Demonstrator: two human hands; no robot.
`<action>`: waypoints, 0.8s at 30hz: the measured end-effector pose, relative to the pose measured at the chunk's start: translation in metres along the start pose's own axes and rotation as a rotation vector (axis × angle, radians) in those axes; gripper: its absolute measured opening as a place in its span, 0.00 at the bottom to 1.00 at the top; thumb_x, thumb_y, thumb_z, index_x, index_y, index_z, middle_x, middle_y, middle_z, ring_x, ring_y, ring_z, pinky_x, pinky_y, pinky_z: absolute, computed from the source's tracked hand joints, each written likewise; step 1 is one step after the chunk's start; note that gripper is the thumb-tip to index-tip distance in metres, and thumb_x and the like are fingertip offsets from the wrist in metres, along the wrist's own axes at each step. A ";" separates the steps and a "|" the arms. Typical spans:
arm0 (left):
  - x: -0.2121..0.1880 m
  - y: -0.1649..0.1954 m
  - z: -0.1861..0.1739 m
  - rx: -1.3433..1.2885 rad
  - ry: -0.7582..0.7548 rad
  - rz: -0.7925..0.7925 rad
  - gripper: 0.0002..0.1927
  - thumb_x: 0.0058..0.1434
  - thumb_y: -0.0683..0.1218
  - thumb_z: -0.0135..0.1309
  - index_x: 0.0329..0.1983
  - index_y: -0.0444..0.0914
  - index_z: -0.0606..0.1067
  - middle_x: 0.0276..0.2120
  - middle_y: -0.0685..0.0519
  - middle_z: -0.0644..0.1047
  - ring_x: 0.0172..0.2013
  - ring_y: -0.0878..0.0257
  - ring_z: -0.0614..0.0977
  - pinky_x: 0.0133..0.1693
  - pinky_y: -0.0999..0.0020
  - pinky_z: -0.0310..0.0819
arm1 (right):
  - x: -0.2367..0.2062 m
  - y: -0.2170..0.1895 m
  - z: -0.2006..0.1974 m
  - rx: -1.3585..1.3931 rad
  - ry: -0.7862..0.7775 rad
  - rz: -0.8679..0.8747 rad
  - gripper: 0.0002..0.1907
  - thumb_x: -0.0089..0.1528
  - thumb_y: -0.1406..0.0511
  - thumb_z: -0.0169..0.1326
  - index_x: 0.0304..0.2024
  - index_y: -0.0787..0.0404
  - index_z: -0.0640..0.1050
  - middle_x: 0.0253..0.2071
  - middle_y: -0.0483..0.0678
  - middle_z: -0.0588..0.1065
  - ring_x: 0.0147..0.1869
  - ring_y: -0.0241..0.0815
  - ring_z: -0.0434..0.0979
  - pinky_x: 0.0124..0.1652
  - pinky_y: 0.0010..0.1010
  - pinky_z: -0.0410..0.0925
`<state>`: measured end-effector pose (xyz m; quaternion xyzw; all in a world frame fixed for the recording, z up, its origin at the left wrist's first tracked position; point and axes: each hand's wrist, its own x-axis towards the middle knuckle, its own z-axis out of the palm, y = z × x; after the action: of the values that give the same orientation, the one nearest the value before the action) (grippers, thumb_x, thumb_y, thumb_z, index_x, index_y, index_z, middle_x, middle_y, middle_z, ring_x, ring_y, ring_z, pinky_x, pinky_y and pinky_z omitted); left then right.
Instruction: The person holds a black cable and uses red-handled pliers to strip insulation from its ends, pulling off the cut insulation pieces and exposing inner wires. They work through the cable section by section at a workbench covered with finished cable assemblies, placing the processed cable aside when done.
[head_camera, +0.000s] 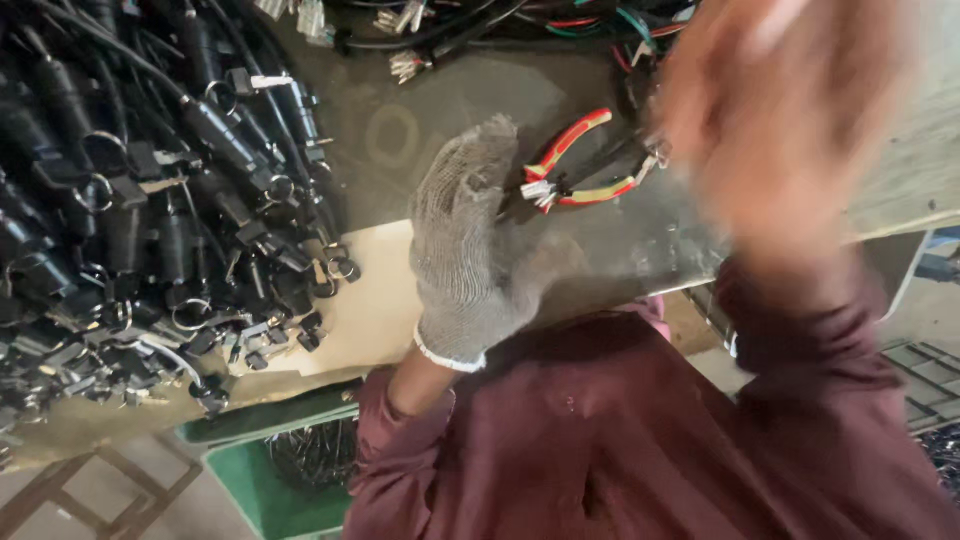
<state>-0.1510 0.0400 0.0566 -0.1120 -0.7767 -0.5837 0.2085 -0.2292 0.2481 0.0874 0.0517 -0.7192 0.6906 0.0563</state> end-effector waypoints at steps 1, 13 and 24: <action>0.001 -0.001 0.003 -0.112 0.058 0.055 0.27 0.72 0.53 0.57 0.66 0.40 0.61 0.60 0.44 0.68 0.61 0.45 0.71 0.63 0.53 0.68 | -0.019 -0.003 0.012 0.239 -0.155 0.080 0.11 0.75 0.59 0.47 0.51 0.60 0.70 0.25 0.45 0.64 0.23 0.36 0.61 0.29 0.33 0.61; -0.046 -0.007 0.003 -0.775 -0.047 -0.653 0.18 0.74 0.52 0.50 0.61 0.38 0.71 0.41 0.56 0.75 0.38 0.70 0.72 0.42 0.75 0.68 | -0.099 -0.014 0.051 0.128 -0.485 0.069 0.12 0.72 0.64 0.49 0.51 0.67 0.70 0.36 0.54 0.74 0.38 0.50 0.76 0.39 0.41 0.69; -0.031 0.023 -0.038 -1.113 -0.069 -0.352 0.17 0.75 0.56 0.51 0.51 0.37 0.73 0.39 0.53 0.76 0.40 0.62 0.77 0.46 0.64 0.72 | -0.082 -0.036 0.067 -0.703 -0.732 -0.371 0.12 0.53 0.67 0.63 0.33 0.62 0.72 0.26 0.49 0.69 0.25 0.49 0.73 0.26 0.41 0.64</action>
<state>-0.1067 0.0125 0.0709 -0.0930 -0.3665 -0.9257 -0.0074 -0.1435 0.1794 0.1079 0.3930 -0.8585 0.3234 -0.0630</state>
